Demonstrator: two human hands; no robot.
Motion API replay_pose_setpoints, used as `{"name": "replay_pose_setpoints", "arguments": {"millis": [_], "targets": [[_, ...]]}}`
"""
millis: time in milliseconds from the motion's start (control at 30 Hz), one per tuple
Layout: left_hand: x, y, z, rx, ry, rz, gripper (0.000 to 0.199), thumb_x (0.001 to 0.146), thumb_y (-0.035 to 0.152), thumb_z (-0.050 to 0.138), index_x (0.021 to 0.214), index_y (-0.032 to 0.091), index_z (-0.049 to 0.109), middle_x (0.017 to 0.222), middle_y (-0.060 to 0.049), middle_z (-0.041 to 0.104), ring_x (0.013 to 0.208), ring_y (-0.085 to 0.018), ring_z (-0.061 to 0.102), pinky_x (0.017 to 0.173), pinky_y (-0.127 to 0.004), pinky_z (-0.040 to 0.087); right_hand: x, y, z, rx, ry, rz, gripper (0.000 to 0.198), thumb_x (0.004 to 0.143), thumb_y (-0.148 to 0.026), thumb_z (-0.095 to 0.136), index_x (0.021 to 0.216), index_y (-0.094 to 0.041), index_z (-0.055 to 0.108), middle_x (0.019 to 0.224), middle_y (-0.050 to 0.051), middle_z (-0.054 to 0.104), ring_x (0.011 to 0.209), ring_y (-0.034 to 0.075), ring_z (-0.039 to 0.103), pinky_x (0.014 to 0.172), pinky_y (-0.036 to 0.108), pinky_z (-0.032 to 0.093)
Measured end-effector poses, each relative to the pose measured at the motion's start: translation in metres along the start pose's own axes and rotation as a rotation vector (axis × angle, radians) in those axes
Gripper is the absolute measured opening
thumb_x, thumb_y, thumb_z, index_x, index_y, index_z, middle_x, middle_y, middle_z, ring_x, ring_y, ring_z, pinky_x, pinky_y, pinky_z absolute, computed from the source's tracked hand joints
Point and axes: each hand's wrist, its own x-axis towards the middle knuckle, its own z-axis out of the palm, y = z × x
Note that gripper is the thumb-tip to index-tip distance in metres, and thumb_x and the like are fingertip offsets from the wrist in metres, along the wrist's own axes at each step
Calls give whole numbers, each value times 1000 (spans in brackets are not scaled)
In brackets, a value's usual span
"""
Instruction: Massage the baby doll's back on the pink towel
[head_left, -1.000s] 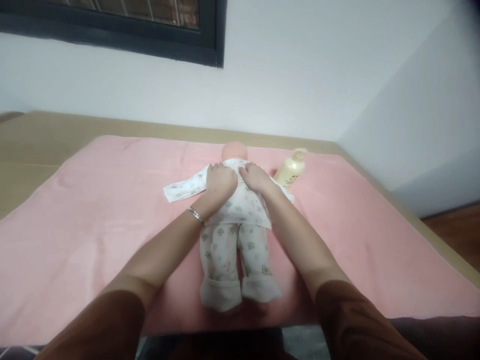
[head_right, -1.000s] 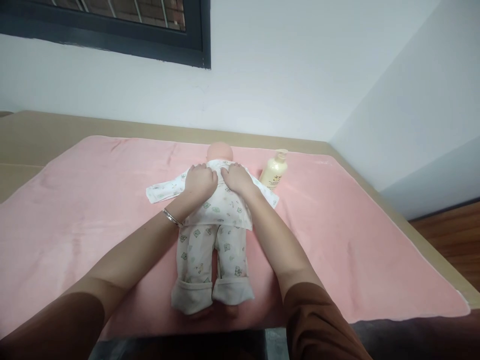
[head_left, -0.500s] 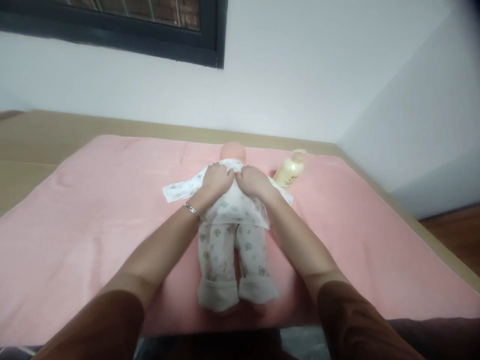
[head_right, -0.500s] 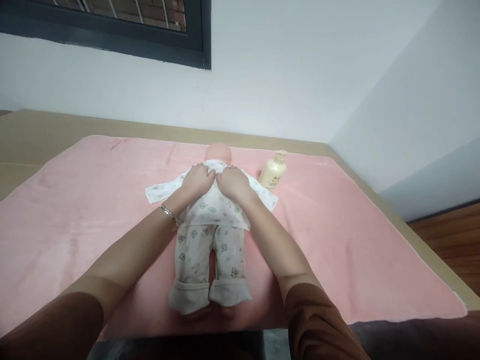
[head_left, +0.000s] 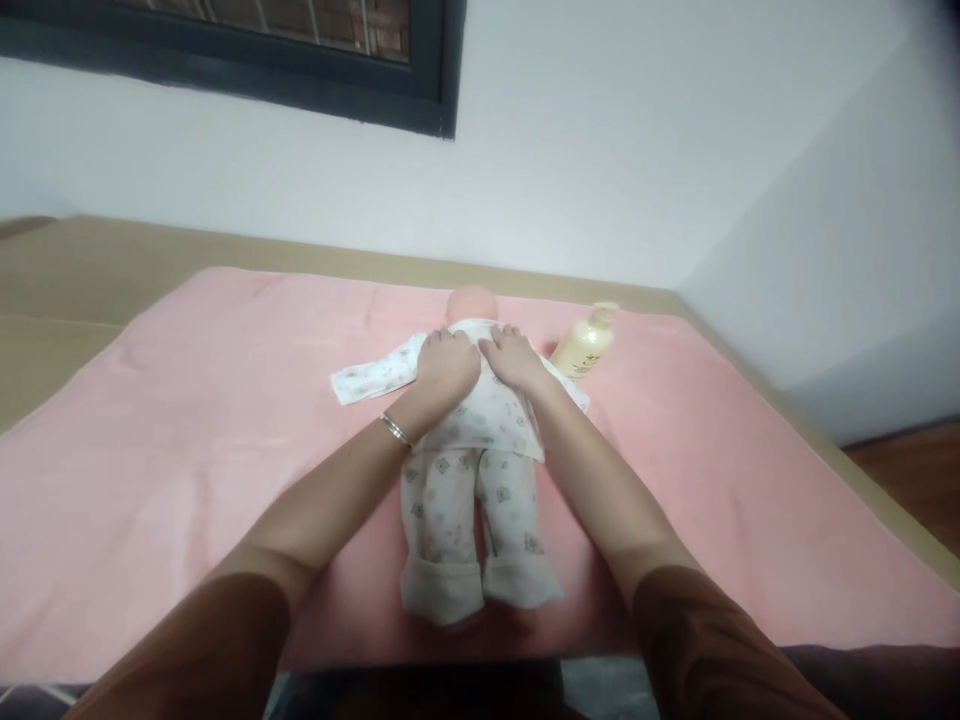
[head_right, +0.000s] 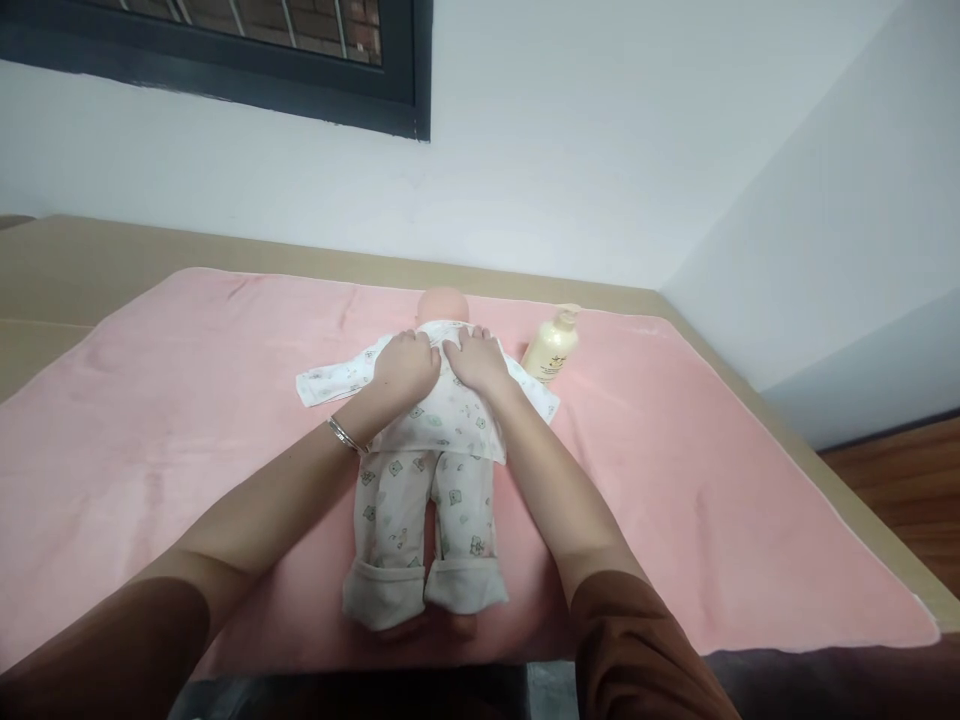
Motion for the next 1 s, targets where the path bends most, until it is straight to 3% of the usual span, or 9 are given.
{"name": "replay_pose_setpoints", "arguments": {"millis": [167,333,533,700,867,1000], "targets": [[-5,8,5,54,31,66,41,97,19,35,118,-1,64,124,-25,65,123,-33,56,110,-42,39,-12,-9,-10,-3,-16,-12,50,101,-39,24,118,-12,63,131,18,65,125,31,55,111,45,35],[12,-10,12,-53,53,64,44,99,24,29,113,5,66,122,-20,68,119,-31,59,108,-42,42,-30,-27,-23,-158,-5,-24,51,103,-34,24,110,-7,67,122,22,69,118,31,61,110,44,35],[26,-24,21,-199,96,-32,43,99,30,30,112,9,66,118,-18,70,113,-30,63,102,-40,46,-46,-44,-23,-215,45,-87,40,101,-27,33,114,-6,64,123,22,67,119,30,61,108,40,39],[26,-23,29,-221,145,-49,42,98,31,32,115,11,65,123,-17,69,118,-29,61,106,-40,45,-27,-29,-14,-51,31,-123,41,100,-23,30,127,-6,55,135,23,60,128,30,55,108,40,41],[24,-23,30,-207,167,-21,42,98,29,32,116,11,66,125,-15,69,120,-29,60,109,-41,43,-3,-7,5,-5,111,-59,50,102,-38,29,132,-4,51,144,23,53,137,32,46,116,46,34],[23,-22,29,-220,154,-24,42,98,30,33,115,10,66,125,-16,68,120,-30,59,109,-42,43,-2,-4,10,-5,119,-52,53,102,-40,27,133,-6,51,145,22,52,137,31,45,117,46,31]]}}
